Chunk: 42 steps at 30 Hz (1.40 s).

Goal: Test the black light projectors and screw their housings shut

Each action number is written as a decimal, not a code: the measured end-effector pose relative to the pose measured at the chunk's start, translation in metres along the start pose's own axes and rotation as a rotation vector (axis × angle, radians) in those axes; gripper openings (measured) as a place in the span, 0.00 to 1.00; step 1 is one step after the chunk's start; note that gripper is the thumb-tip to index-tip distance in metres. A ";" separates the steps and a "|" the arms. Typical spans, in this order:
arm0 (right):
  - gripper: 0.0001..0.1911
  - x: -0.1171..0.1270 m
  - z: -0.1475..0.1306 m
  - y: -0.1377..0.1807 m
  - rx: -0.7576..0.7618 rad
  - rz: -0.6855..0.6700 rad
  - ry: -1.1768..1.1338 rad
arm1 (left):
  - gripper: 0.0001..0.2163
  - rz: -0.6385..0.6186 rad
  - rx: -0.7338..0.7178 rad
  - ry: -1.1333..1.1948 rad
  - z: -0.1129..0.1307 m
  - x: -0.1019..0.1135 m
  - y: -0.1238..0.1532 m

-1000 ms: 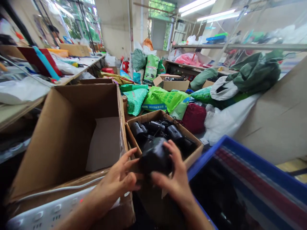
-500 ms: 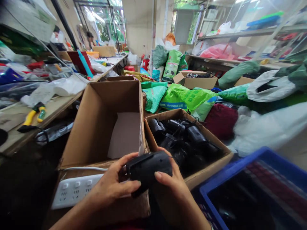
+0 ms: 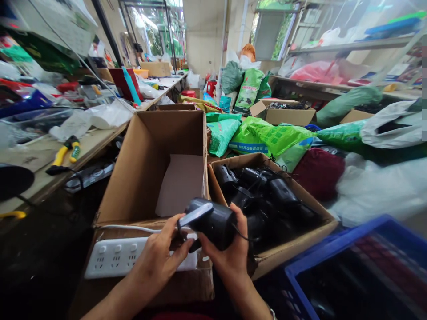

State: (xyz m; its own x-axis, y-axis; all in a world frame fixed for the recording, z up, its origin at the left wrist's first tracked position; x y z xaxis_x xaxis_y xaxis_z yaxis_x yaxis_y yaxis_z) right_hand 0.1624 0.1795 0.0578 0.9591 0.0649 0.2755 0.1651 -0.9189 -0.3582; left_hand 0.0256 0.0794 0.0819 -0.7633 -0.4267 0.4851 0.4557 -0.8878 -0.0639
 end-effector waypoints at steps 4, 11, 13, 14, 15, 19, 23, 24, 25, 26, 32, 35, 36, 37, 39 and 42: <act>0.56 -0.011 0.014 0.003 -0.118 -0.256 -0.048 | 0.10 0.021 0.049 0.062 -0.004 0.016 -0.010; 0.16 0.036 0.044 0.017 -0.253 -0.829 0.188 | 0.10 0.065 0.153 0.057 -0.017 0.050 -0.014; 0.18 0.056 0.064 -0.011 -0.211 -0.535 0.358 | 0.10 0.061 0.153 0.051 -0.015 0.051 -0.012; 0.22 0.059 0.073 -0.021 -0.174 -0.434 0.419 | 0.10 0.053 0.148 0.058 -0.014 0.051 -0.011; 0.29 0.056 0.082 -0.028 -0.135 -0.380 0.455 | 0.10 0.043 0.140 0.072 -0.012 0.050 -0.009; 0.27 0.024 0.111 -0.042 -0.015 -0.391 0.457 | 0.10 0.029 0.108 0.173 -0.006 0.056 -0.004; 0.16 0.018 0.104 -0.048 0.045 -0.361 0.436 | 0.14 0.083 0.190 0.336 -0.019 0.076 -0.001; 0.16 0.021 0.097 -0.049 0.051 -0.330 0.441 | 0.15 0.111 0.223 0.400 -0.025 0.082 0.000; 0.18 0.024 0.090 -0.050 0.048 -0.302 0.450 | 0.17 0.145 0.253 0.469 -0.031 0.087 0.001; 0.19 0.025 0.083 -0.049 0.037 -0.296 0.457 | 0.18 0.180 0.280 0.541 -0.037 0.092 0.002; 0.12 -0.032 0.022 -0.009 0.280 -0.620 0.240 | 0.23 0.299 0.387 0.796 -0.063 0.101 0.010; 0.11 -0.056 0.008 0.011 0.254 -0.733 0.157 | 0.22 0.288 0.383 0.810 -0.067 0.105 0.016; 0.11 -0.062 0.007 0.015 0.211 -0.765 0.124 | 0.22 0.287 0.380 0.814 -0.068 0.107 0.018; 0.10 -0.067 0.005 0.019 0.177 -0.793 0.090 | 0.22 0.288 0.378 0.820 -0.069 0.109 0.020; 0.09 -0.076 0.000 0.026 0.160 -0.841 0.039 | 0.22 0.292 0.374 0.829 -0.072 0.113 0.023; 0.07 -0.085 -0.006 0.034 0.230 -0.871 0.023 | 0.21 0.283 0.377 0.839 -0.079 0.113 0.025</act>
Point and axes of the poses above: each hand's wrist, its own y-axis away from the middle knuckle, its own x-axis out of the back of the hand, z = x × y, the point moved 8 cm from there along -y, towards the middle knuckle, and after that the axes turned 5 degrees about z, right-handed, at the moved point
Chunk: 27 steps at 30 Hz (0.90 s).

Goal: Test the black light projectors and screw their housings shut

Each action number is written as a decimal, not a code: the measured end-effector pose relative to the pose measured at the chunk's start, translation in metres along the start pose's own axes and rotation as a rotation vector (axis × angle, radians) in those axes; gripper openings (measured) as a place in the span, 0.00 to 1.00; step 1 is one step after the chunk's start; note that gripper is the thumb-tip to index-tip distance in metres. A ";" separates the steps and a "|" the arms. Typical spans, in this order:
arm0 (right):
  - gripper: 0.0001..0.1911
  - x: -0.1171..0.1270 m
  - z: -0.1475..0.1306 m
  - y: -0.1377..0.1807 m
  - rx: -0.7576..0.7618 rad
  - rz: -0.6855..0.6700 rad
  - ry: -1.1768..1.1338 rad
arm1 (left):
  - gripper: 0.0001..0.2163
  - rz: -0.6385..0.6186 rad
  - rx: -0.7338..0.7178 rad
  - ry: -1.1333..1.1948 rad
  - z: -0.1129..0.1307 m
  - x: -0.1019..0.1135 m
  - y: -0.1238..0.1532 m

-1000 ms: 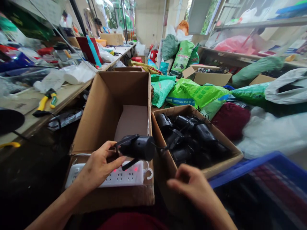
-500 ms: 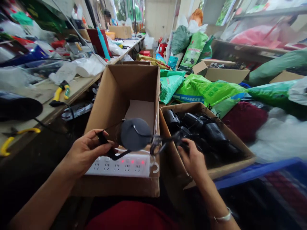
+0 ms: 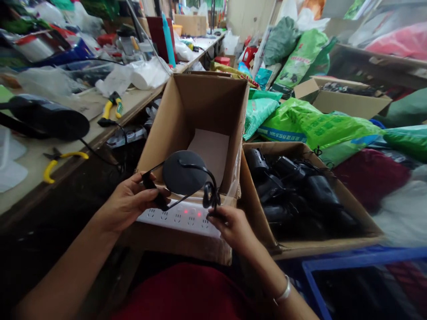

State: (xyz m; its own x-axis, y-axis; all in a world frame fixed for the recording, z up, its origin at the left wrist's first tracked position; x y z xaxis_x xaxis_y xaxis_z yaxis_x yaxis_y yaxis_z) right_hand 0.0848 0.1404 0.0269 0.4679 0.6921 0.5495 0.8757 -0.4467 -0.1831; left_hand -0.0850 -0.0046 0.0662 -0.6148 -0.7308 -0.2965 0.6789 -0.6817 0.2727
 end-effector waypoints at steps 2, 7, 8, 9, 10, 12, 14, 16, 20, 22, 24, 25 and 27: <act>0.07 -0.006 -0.001 0.000 0.046 0.011 0.028 | 0.21 -0.004 0.007 0.016 -0.006 0.003 -0.002; 0.06 -0.019 -0.003 0.004 0.138 0.006 0.067 | 0.21 -0.021 0.021 0.084 -0.020 0.012 -0.010; 0.05 -0.022 -0.004 0.005 0.162 0.001 0.075 | 0.21 -0.021 0.022 0.104 -0.023 0.015 -0.012; 0.06 -0.025 -0.005 0.006 0.189 -0.005 0.083 | 0.21 -0.019 0.023 0.126 -0.026 0.018 -0.014; 0.06 -0.028 -0.005 0.008 0.220 -0.007 0.096 | 0.22 -0.017 0.027 0.151 -0.029 0.021 -0.017; 0.09 -0.033 -0.005 0.013 0.281 0.005 0.136 | 0.23 -0.013 0.038 0.198 -0.035 0.026 -0.023; 0.10 -0.038 -0.004 0.019 0.336 0.035 0.181 | 0.23 -0.016 0.046 0.228 -0.040 0.030 -0.029; 0.11 -0.040 0.000 0.026 0.369 0.074 0.222 | 0.23 -0.022 0.036 0.244 -0.044 0.032 -0.036; 0.13 -0.043 0.005 0.034 0.410 0.131 0.288 | 0.22 -0.042 0.002 0.276 -0.045 0.030 -0.055; 0.12 -0.046 0.009 0.034 0.407 0.120 0.292 | 0.22 -0.046 -0.012 0.286 -0.044 0.029 -0.064; 0.09 -0.048 0.013 0.034 0.394 0.137 0.286 | 0.21 -0.042 -0.019 0.290 -0.043 0.028 -0.070; 0.09 -0.049 0.016 0.034 0.386 0.151 0.284 | 0.21 -0.036 -0.020 0.292 -0.043 0.028 -0.073; 0.09 -0.051 0.022 0.036 0.380 0.167 0.290 | 0.23 -0.026 -0.016 0.297 -0.043 0.027 -0.076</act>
Point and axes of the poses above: each hand's wrist, its own y-axis away from the middle knuckle, its own x-axis out of the back of the hand, z = x × y, the point moved 8 cm from there along -y, towards the middle knuckle, and after that the axes turned 5 degrees about z, right-handed, at the moved point
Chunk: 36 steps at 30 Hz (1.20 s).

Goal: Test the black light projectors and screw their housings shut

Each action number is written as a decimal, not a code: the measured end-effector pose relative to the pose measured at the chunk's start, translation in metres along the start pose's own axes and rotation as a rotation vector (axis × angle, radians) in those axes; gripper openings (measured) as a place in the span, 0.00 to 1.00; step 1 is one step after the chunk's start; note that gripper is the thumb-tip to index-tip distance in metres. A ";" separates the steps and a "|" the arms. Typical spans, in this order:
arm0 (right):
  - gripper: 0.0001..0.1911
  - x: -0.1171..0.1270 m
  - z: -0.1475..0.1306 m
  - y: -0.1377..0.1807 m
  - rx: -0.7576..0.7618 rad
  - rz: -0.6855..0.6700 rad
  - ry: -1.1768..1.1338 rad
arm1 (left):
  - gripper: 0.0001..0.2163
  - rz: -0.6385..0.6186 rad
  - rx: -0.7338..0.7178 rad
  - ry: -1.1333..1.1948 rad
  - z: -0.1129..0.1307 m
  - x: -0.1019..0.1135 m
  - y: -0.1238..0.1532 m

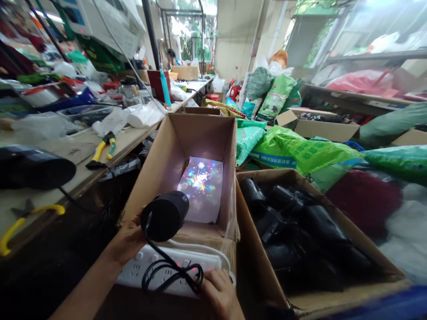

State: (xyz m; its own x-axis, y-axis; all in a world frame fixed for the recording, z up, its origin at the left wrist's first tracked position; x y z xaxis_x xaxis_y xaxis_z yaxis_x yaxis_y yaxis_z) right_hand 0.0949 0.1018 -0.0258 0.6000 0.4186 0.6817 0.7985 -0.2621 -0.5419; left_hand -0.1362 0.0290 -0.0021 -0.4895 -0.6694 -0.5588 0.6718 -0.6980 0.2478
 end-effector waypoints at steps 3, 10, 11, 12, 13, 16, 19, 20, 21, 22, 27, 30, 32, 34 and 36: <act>0.12 -0.008 0.004 0.007 0.001 -0.033 0.014 | 0.24 -0.003 0.018 -0.006 -0.004 -0.002 -0.001; 0.12 -0.008 0.002 0.005 0.038 0.099 0.044 | 0.22 -0.046 0.070 -0.067 -0.012 -0.008 0.003; 0.12 -0.007 0.001 0.004 0.044 0.112 0.043 | 0.22 -0.053 0.073 -0.073 -0.011 -0.009 0.004; 0.11 -0.007 0.000 0.003 0.045 0.113 0.046 | 0.23 -0.058 0.074 -0.078 -0.010 -0.009 0.005; 0.10 -0.007 0.000 0.001 0.040 0.101 0.051 | 0.23 -0.062 0.075 -0.084 -0.010 -0.010 0.006; 0.07 -0.006 -0.001 -0.002 0.019 0.062 0.055 | 0.22 -0.064 0.082 -0.093 -0.008 -0.010 0.008; 0.07 -0.003 -0.003 -0.004 -0.003 0.077 0.035 | 0.21 -0.059 0.077 -0.084 -0.008 -0.007 0.010; 0.08 -0.002 -0.003 -0.005 -0.015 0.086 0.033 | 0.20 -0.058 0.072 -0.081 -0.007 -0.006 0.010; 0.09 -0.001 -0.004 -0.005 -0.030 0.096 0.034 | 0.20 -0.057 0.068 -0.077 -0.007 -0.004 0.011; 0.10 0.000 -0.004 -0.007 -0.045 0.107 0.033 | 0.21 -0.054 0.065 -0.074 -0.007 -0.003 0.011; 0.09 0.012 -0.009 -0.017 -0.074 0.121 -0.093 | 0.22 -0.013 0.040 -0.128 -0.005 0.000 0.013; 0.04 0.021 -0.004 -0.021 -0.171 0.123 -0.265 | 0.21 0.025 0.010 -0.173 -0.001 -0.006 0.017; 0.01 0.027 0.009 -0.020 -0.364 0.167 -0.416 | 0.18 0.045 -0.047 -0.310 0.004 -0.012 0.023; 0.06 0.028 0.026 -0.014 -0.615 0.197 -0.570 | 0.14 0.058 -0.146 -0.506 0.011 -0.019 0.030; 0.10 0.026 0.037 -0.008 -0.828 0.174 -0.701 | 0.11 0.064 -0.247 -0.669 0.018 -0.028 0.040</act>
Point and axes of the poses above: each hand's wrist, its own y-axis away from the middle knuckle, its own x-axis out of the back of the hand, z = x × y, the point moved 8 cm from there along -y, towards the middle knuckle, and after that the axes turned 5 degrees about z, right-handed, at the moved point
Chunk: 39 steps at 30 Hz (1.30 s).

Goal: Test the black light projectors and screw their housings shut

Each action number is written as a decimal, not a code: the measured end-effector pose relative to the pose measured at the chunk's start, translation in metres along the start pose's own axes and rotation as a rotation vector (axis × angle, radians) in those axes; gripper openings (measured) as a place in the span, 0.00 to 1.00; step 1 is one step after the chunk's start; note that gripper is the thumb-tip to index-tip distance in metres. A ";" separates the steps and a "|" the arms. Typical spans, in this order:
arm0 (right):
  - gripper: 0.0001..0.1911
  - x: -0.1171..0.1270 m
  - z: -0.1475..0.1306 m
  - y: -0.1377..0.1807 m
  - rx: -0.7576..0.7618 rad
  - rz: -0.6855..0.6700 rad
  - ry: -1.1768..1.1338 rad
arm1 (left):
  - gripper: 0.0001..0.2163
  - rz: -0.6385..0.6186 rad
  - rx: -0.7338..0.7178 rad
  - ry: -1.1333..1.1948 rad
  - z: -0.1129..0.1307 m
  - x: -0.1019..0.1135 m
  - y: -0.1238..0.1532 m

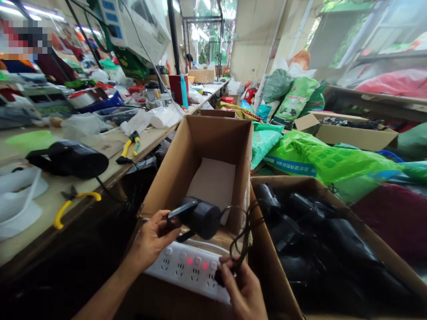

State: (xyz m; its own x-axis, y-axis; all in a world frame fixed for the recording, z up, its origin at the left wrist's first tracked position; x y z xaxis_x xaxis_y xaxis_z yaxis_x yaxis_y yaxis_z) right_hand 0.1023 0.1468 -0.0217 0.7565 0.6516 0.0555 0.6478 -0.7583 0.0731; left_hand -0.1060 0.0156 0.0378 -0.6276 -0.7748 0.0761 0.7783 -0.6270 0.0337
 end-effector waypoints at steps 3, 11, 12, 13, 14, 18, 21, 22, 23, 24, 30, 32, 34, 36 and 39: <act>0.23 0.008 0.003 -0.004 -0.177 0.031 -0.131 | 0.10 -0.004 -0.103 -0.147 0.013 -0.006 0.013; 0.44 0.009 -0.028 0.002 0.012 0.103 -0.113 | 0.14 -0.194 -0.292 -0.321 0.032 -0.039 0.042; 0.41 0.011 -0.029 0.004 0.020 0.161 -0.060 | 0.15 -0.182 -0.309 -0.319 0.035 -0.040 0.043; 0.38 0.013 -0.029 0.006 0.022 0.215 -0.008 | 0.17 -0.173 -0.319 -0.308 0.037 -0.041 0.044; 0.37 0.015 -0.029 0.008 0.019 0.257 0.038 | 0.19 -0.168 -0.327 -0.293 0.040 -0.043 0.046; 0.35 0.016 -0.029 0.014 -0.002 0.344 0.092 | 0.22 -0.180 -0.347 -0.272 0.045 -0.052 0.056; 0.33 0.014 -0.027 0.012 -0.010 0.298 0.020 | 0.22 -0.190 -0.347 -0.305 0.049 -0.056 0.058; 0.34 0.014 -0.026 0.011 -0.011 0.264 -0.006 | 0.22 -0.175 -0.352 -0.302 0.052 -0.055 0.057; 0.35 0.013 -0.025 0.010 -0.011 0.225 -0.031 | 0.23 -0.142 -0.358 -0.287 0.056 -0.050 0.054; 0.36 0.013 -0.024 0.008 -0.009 0.184 -0.057 | 0.24 -0.095 -0.366 -0.261 0.060 -0.044 0.051; 0.36 0.006 -0.037 0.003 0.061 -0.081 -0.113 | 0.40 -0.038 -0.129 -0.106 0.050 -0.017 0.025; 0.36 0.001 -0.040 0.003 0.063 -0.170 -0.136 | 0.42 -0.136 0.008 0.023 0.036 -0.020 0.023; 0.38 -0.003 -0.041 0.003 0.050 -0.247 -0.191 | 0.40 -0.249 0.116 0.183 0.026 -0.028 0.024; 0.40 -0.006 -0.039 0.003 0.018 -0.289 -0.239 | 0.34 -0.342 0.181 0.280 0.023 -0.034 0.026; 0.38 -0.003 -0.038 0.004 -0.026 -0.274 -0.250 | 0.26 -0.425 0.191 0.310 0.026 -0.042 0.029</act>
State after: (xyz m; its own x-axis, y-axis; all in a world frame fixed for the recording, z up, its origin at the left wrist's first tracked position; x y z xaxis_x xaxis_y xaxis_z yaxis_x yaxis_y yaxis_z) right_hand 0.0992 0.1422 0.0158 0.5556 0.8033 -0.2146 0.8295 -0.5532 0.0768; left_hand -0.0568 0.0316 0.0610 -0.8415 -0.4628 -0.2787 0.4278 -0.8859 0.1793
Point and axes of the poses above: each hand's wrist, its own y-axis away from the middle knuckle, its own x-axis out of the back of the hand, z = x × y, the point moved 8 cm from there along -y, towards the middle knuckle, and after that the axes turned 5 degrees about z, right-handed, at the moved point
